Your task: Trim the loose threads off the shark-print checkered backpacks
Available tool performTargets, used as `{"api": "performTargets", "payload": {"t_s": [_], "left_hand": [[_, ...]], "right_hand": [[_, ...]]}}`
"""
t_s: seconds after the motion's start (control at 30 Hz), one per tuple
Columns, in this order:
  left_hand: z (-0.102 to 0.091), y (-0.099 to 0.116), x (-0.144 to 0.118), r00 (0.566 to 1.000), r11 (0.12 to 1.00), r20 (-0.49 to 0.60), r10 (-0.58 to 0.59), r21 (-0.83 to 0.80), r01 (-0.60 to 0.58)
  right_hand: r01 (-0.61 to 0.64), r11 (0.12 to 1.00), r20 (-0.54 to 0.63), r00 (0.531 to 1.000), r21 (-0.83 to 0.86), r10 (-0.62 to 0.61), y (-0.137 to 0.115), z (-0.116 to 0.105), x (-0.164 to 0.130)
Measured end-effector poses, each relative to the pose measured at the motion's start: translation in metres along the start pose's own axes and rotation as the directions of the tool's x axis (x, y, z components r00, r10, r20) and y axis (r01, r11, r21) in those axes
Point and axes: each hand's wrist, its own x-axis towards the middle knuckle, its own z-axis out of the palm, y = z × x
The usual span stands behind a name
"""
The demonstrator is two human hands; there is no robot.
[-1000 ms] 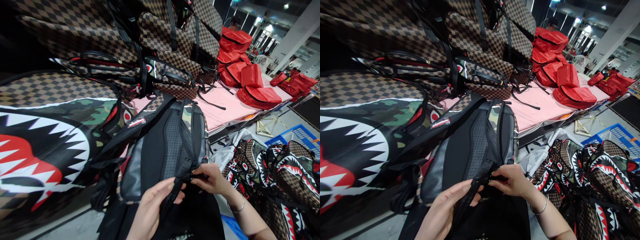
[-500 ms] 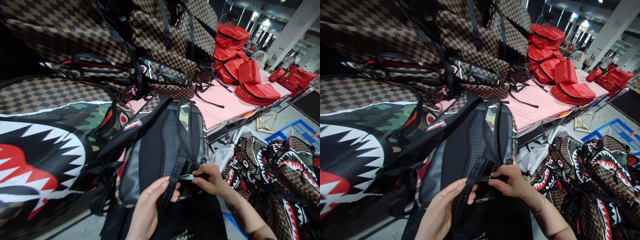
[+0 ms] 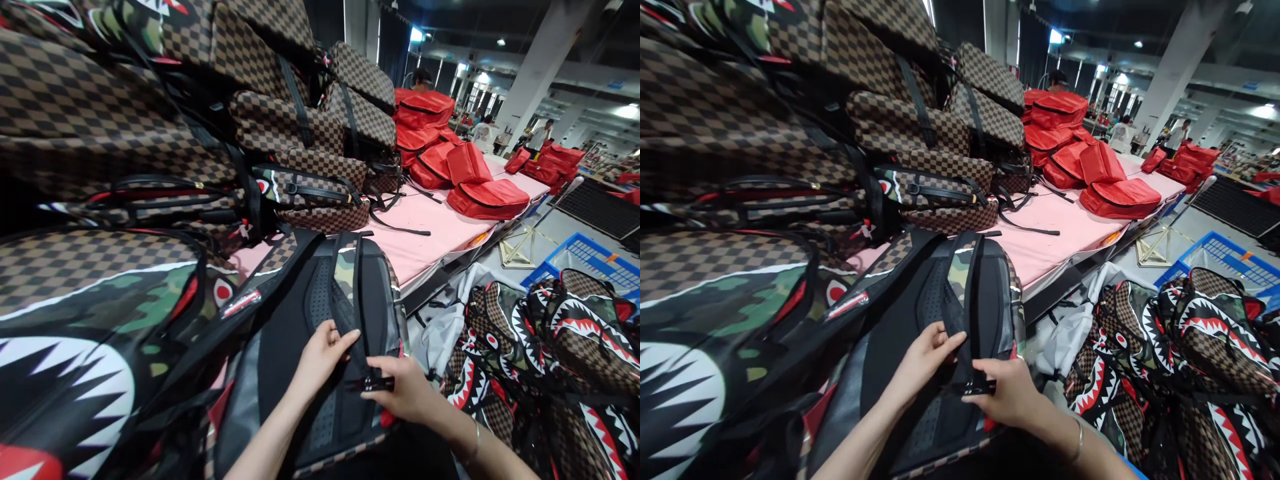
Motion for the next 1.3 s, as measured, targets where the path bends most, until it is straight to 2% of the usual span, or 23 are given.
{"api": "performTargets", "payload": {"t_s": [0.1,0.17,0.23,0.3,0.37,0.4,0.47,0.53,0.57,0.63,0.7,0.77,0.8,0.87,0.9,0.93,0.97,1.03,1.1,1.17,1.23,1.3], "left_hand": [[-0.007,-0.003,0.011,0.998,0.989,-0.062,0.033,0.145,-0.024],[-0.024,-0.005,0.014,0.983,0.970,-0.173,0.055,0.244,-0.011],[-0.043,-0.006,0.015,0.951,0.952,-0.296,0.087,0.306,0.008],[-0.056,-0.004,0.016,0.931,0.944,-0.321,0.173,0.323,-0.065],[-0.058,0.002,0.017,0.922,0.883,-0.194,0.336,0.406,-0.236],[-0.055,0.006,0.017,0.904,0.815,-0.081,0.420,0.471,-0.337],[-0.043,0.017,0.018,0.846,0.612,0.159,0.509,0.625,-0.485],[-0.026,0.028,0.020,0.810,0.421,0.329,0.486,0.724,-0.547],[-0.019,0.034,0.022,0.808,0.361,0.374,0.455,0.753,-0.551],[-0.007,0.043,0.025,0.820,0.319,0.414,0.395,0.775,-0.545],[-0.004,0.053,0.026,0.827,0.345,0.424,0.370,0.764,-0.546],[-0.009,0.062,0.022,0.809,0.493,0.443,0.386,0.642,-0.586],[-0.015,0.066,0.017,0.793,0.606,0.462,0.398,0.517,-0.605],[-0.029,0.073,0.007,0.757,0.815,0.473,0.450,0.129,-0.565],[-0.037,0.075,0.003,0.752,0.861,0.458,0.474,-0.061,-0.505],[-0.044,0.076,0.001,0.765,0.875,0.428,0.481,-0.184,-0.447],[-0.051,0.075,0.001,0.799,0.882,0.378,0.469,-0.243,-0.403],[-0.061,0.068,0.009,0.885,0.917,0.247,0.394,-0.172,-0.360],[-0.068,0.057,0.023,0.945,0.946,0.088,0.317,0.050,-0.322],[-0.072,0.045,0.039,0.958,0.938,-0.010,0.288,0.204,-0.280],[-0.075,0.035,0.050,0.954,0.918,-0.028,0.299,0.281,-0.280],[-0.075,0.028,0.057,0.948,0.887,-0.012,0.320,0.355,-0.295]], "right_hand": [[-0.021,0.998,-0.018,1.000,-0.052,0.021,-0.002,0.005,-0.005],[-0.035,0.995,-0.004,0.999,-0.090,0.034,-0.002,0.008,-0.005],[-0.021,0.987,0.018,1.000,-0.160,0.024,-0.001,0.011,-0.004],[0.029,0.963,0.070,0.998,-0.269,-0.011,-0.002,0.015,-0.003],[0.096,0.918,0.143,0.989,-0.384,-0.043,-0.004,0.019,-0.003],[0.124,0.894,0.178,0.983,-0.431,-0.051,-0.005,0.021,-0.003],[0.156,0.856,0.228,0.973,-0.493,-0.046,-0.008,0.025,-0.003],[0.162,0.832,0.249,0.968,-0.530,-0.029,-0.010,0.028,-0.003],[0.169,0.824,0.261,0.965,-0.541,-0.026,-0.010,0.029,-0.003],[0.182,0.816,0.279,0.960,-0.549,-0.027,-0.010,0.029,-0.004],[0.178,0.820,0.284,0.959,-0.544,-0.019,-0.010,0.029,-0.005],[0.155,0.828,0.280,0.960,-0.538,0.002,-0.010,0.027,-0.005],[0.146,0.832,0.282,0.959,-0.535,0.013,-0.010,0.027,-0.005],[0.144,0.837,0.297,0.955,-0.528,0.023,-0.010,0.026,-0.005],[0.147,0.840,0.303,0.953,-0.523,0.022,-0.011,0.026,-0.005],[0.150,0.843,0.309,0.951,-0.516,0.020,-0.011,0.026,-0.004],[0.155,0.847,0.312,0.950,-0.508,0.013,-0.011,0.026,-0.004],[0.166,0.855,0.310,0.951,-0.492,-0.007,-0.010,0.024,-0.005],[0.168,0.875,0.288,0.957,-0.454,-0.035,-0.007,0.020,-0.005],[0.138,0.914,0.189,0.980,-0.381,-0.069,-0.002,0.012,-0.002],[0.066,0.960,0.035,0.998,-0.274,-0.059,0.007,0.000,0.007],[-0.031,0.987,-0.134,0.991,-0.157,0.010,0.021,-0.014,0.023]]}}
